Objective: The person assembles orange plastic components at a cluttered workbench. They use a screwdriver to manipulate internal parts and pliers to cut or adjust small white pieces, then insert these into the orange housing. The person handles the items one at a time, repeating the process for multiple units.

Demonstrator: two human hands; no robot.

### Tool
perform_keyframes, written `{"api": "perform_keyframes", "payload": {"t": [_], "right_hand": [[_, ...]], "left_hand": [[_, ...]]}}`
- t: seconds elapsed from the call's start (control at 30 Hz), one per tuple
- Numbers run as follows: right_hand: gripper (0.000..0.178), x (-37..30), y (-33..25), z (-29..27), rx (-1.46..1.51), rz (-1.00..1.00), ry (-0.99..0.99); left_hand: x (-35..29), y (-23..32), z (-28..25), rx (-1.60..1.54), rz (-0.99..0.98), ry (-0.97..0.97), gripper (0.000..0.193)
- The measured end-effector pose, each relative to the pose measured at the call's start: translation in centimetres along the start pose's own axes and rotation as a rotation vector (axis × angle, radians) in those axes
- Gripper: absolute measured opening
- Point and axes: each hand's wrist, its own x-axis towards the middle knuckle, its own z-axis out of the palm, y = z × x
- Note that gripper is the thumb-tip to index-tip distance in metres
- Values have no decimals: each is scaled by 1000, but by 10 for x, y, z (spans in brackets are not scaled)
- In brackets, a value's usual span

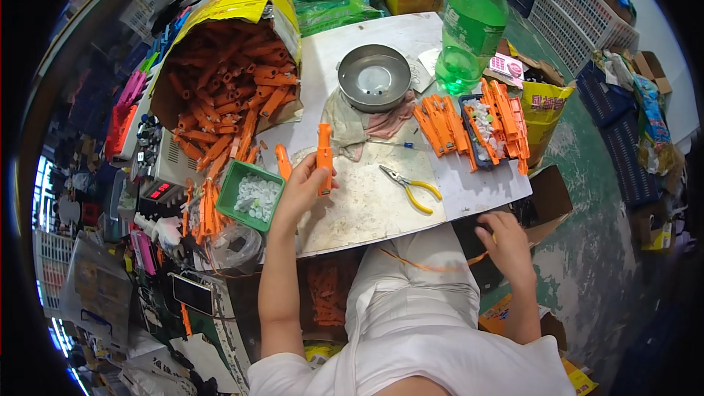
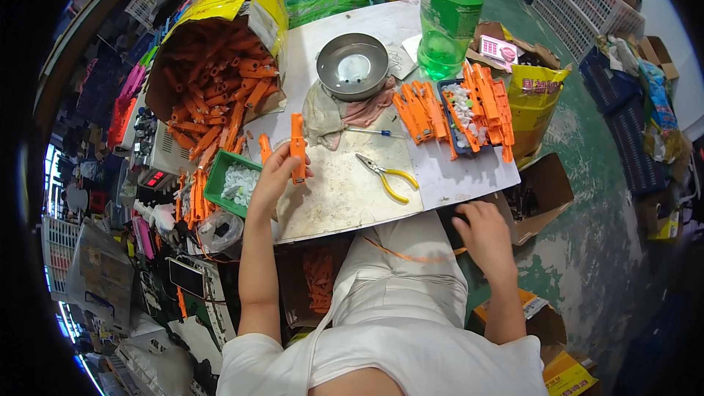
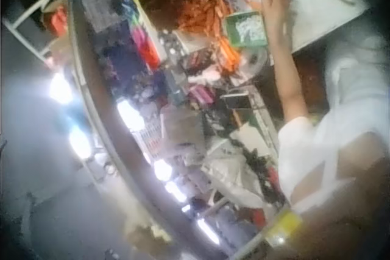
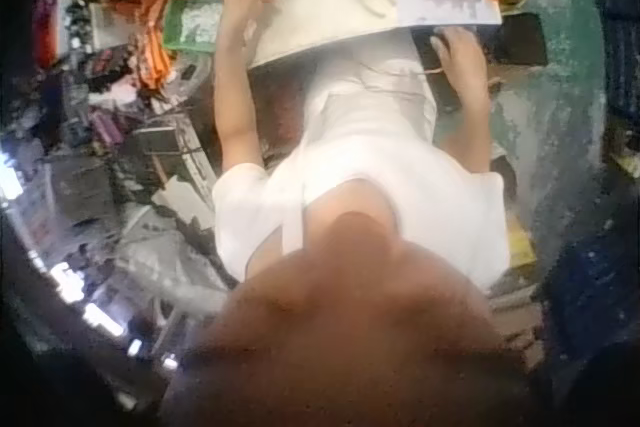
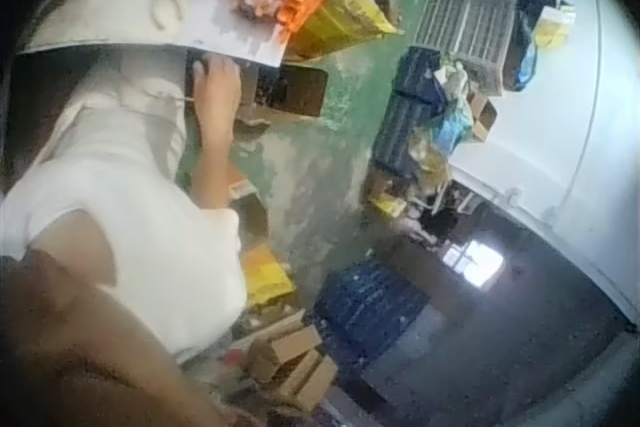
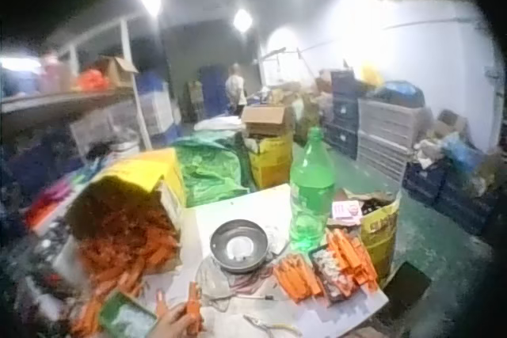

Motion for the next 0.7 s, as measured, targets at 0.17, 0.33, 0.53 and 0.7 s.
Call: {"api": "perform_keyframes", "payload": {"t": [0.17, 0.33, 0.53, 0.7], "right_hand": [[28, 60, -35, 56, 163, -256, 179], [29, 92, -37, 103, -105, -312, 108], [20, 91, -42, 98, 159, -249, 166], [19, 69, -77, 60, 452, -361, -31]], "left_hand": [[2, 4, 40, -371, 7, -169, 37], [-15, 6, 52, -256, 76, -65, 35], [-27, -1, 47, -338, 105, -99, 38], [-35, 1, 51, -362, 97, -123, 44]]}}
